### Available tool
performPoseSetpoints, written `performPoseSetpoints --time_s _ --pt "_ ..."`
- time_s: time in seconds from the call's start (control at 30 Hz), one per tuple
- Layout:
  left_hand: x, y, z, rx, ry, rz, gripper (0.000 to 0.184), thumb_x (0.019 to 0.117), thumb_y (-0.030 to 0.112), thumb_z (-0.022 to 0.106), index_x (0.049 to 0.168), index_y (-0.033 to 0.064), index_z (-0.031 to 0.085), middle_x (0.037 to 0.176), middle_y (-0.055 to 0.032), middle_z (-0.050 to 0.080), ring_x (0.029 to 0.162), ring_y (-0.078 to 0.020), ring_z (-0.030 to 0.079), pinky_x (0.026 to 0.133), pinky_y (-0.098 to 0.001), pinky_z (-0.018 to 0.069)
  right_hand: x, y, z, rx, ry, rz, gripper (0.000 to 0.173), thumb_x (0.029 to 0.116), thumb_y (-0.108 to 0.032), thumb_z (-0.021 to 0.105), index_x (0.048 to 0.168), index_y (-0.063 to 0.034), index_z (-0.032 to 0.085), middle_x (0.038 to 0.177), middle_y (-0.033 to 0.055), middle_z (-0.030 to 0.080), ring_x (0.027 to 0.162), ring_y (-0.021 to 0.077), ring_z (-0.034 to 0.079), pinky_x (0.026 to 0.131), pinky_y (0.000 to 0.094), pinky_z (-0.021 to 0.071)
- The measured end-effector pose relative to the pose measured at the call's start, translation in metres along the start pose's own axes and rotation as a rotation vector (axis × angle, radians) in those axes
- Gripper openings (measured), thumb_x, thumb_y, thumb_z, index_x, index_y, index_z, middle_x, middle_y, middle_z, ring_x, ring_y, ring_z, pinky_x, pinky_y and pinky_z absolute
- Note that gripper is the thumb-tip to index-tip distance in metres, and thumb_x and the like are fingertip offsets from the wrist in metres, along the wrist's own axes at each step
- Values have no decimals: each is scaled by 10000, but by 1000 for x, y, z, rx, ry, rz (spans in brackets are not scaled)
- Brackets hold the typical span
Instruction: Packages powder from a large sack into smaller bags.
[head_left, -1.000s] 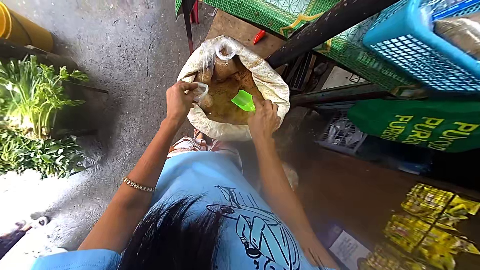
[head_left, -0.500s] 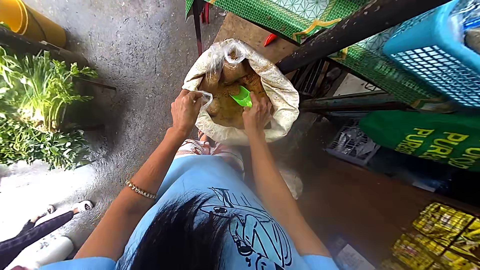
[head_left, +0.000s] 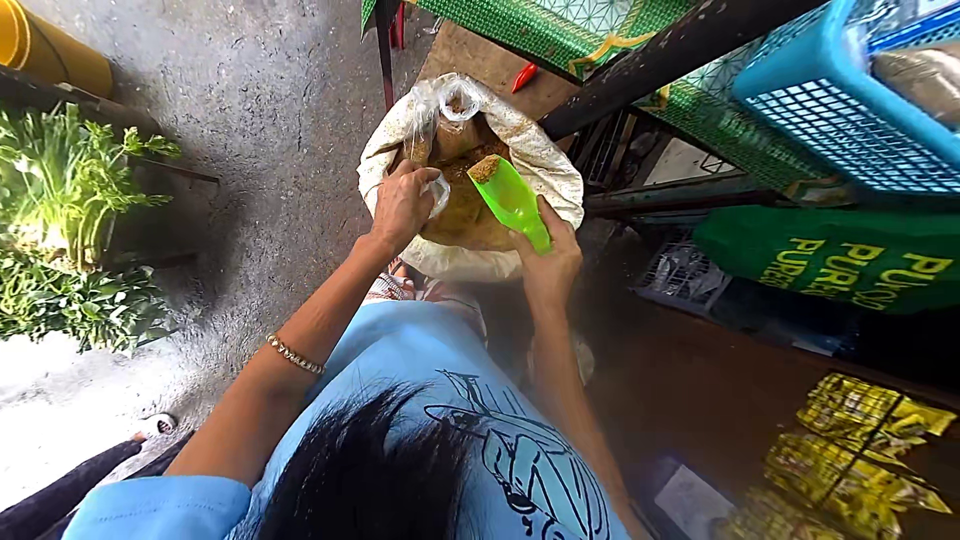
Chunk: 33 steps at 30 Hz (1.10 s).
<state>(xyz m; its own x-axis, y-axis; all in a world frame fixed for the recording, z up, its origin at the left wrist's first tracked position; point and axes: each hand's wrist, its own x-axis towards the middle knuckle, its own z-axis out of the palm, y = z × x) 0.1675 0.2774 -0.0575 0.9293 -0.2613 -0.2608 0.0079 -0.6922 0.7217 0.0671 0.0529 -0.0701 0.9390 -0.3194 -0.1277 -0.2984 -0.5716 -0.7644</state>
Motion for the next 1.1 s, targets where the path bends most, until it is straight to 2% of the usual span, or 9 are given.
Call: performPoseSetpoints --time_s 0.1,0.2,0.37,0.67,0.83,0.9,0.93,1.03,1.1 --pt "2 7 7 0 -25 45 333 949 0 546 1233 24 719 1257 -207 662 1100 -347 663 954 -518 511 -15 -14 -7 -98 37 -164 549 911 -133 752 1435 -80 595 1315 208 632 1189 359 614 997 500 506" --pt "2 8 14 30 -30 77 354 967 -6 514 1262 28 706 1291 -206 649 1127 -359 659 963 -526 514 -22 -23 -1 -315 28 -337 494 919 -108 718 1405 -140 636 1266 178 660 1121 393 629 860 540 537" --pt "-1 3 15 39 -25 114 376 955 -19 506 1280 4 693 1293 -228 642 1113 -373 665 939 -523 529 -21 -67 -3 -654 -32 -499 474 961 -34 594 1415 -171 619 1247 187 646 1105 421 609 700 543 468" --pt "-3 -4 9 -80 18 19 382 928 -9 602 1305 -19 662 1285 -254 627 1151 -370 642 992 -486 510 -19 -101 -10 -764 -42 -599 502 943 38 571 1387 -185 648 1285 171 654 1155 414 599 755 553 448" --pt "-3 -7 7 -79 29 62 342 925 -41 572 1241 -13 701 1256 -242 649 1146 -365 648 994 -493 509 -10 -88 -28 -786 -2 -417 501 945 -20 557 1408 -198 627 1280 184 646 1159 464 580 739 627 438" --pt "-6 -1 6 -79 40 76 320 921 -66 548 1183 -18 727 1224 -232 672 1133 -357 658 992 -485 510 -3 -72 -25 -726 -57 -294 510 942 -51 590 1443 -142 570 1336 219 592 1274 523 480 854 740 375" --pt "-7 3 6 -78 39 70 320 922 -72 538 1171 -19 731 1220 -226 677 1134 -350 660 996 -479 508 2 -64 -19 -646 -91 -229 487 964 -97 598 1449 -121 556 1354 222 578 1306 514 460 906 753 367" --pt "-7 8 9 -74 52 66 319 919 -72 539 1161 -14 739 1201 -216 688 1106 -333 672 980 -462 517 25 -44 21 -168 -210 75 376 1044 -261 564 1306 0 632 1200 208 689 1112 352 665 934 553 523" --pt "-8 9 12 -86 62 51 312 918 -65 550 1156 -8 744 1192 -208 695 1079 -315 679 962 -444 524 29 -39 50 199 -324 320 410 1041 -323 586 1279 8 628 1111 180 709 926 268 705 805 449 579"
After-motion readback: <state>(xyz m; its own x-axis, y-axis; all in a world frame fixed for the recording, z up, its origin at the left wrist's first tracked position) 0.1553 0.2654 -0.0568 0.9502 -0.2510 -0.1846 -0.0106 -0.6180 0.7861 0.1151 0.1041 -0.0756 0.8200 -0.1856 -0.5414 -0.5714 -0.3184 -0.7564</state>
